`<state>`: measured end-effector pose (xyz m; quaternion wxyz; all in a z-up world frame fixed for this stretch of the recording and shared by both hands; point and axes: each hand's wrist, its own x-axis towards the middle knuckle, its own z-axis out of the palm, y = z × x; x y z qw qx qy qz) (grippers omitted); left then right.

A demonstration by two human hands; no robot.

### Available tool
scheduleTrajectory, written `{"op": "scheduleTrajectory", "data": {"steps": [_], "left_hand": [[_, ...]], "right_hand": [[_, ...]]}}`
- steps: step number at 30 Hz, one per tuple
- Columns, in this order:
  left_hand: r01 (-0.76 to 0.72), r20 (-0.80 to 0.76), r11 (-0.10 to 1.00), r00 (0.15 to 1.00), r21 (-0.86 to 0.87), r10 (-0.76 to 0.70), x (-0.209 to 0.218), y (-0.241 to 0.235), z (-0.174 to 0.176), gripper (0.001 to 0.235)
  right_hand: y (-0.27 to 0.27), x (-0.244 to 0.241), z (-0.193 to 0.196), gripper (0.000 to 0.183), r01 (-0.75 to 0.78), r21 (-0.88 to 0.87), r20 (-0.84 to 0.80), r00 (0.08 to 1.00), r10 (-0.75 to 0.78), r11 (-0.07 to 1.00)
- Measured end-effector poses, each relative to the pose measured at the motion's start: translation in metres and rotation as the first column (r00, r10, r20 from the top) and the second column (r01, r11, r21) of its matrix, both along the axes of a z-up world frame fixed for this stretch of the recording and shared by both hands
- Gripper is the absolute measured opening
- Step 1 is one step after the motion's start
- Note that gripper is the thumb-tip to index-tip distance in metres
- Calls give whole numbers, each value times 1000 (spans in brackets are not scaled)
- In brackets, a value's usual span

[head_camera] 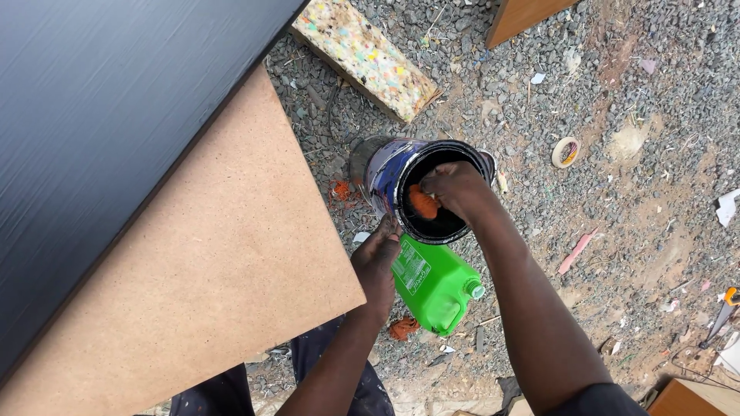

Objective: The person sands a rectangular wooden plank with a sanding block, then uses a round brush to apply black paint from a can onto the plank's surface. The person repeatedly dips the brush into the paint can and coats the plank, then moves the plank to a different location to continue painting.

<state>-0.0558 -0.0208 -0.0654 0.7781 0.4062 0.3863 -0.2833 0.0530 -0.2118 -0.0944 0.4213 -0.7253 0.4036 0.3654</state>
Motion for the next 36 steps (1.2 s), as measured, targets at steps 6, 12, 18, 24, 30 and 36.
{"op": "scheduleTrajectory", "data": {"steps": [6,12,18,24,30,36], "left_hand": [[29,5,999,1000,17,-29,1,0,4,54],[54,-11,999,998,-4,-54,5,3,9,53],[-31,-47,999,998,-20,30,0,-2,6,51],[-33,-50,998,998,-53,30,-3,0,0,52],[-43,-68,997,997,-69,39,-4,10,-8,52],[-98,-84,993,992,-68,92,-5,18,-10,50]], "right_hand": [[18,-1,14,20,-40,13,-101,994,42,999],[14,-8,27,11,123,-99,-3,992,-124,987],[38,-39,22,12,176,-84,137,977,-163,981],[23,-32,33,19,422,-91,144,902,-407,902],[8,-24,-37,14,-239,-450,171,923,345,860],[3,-24,-74,23,-315,-501,-26,937,349,806]]}}
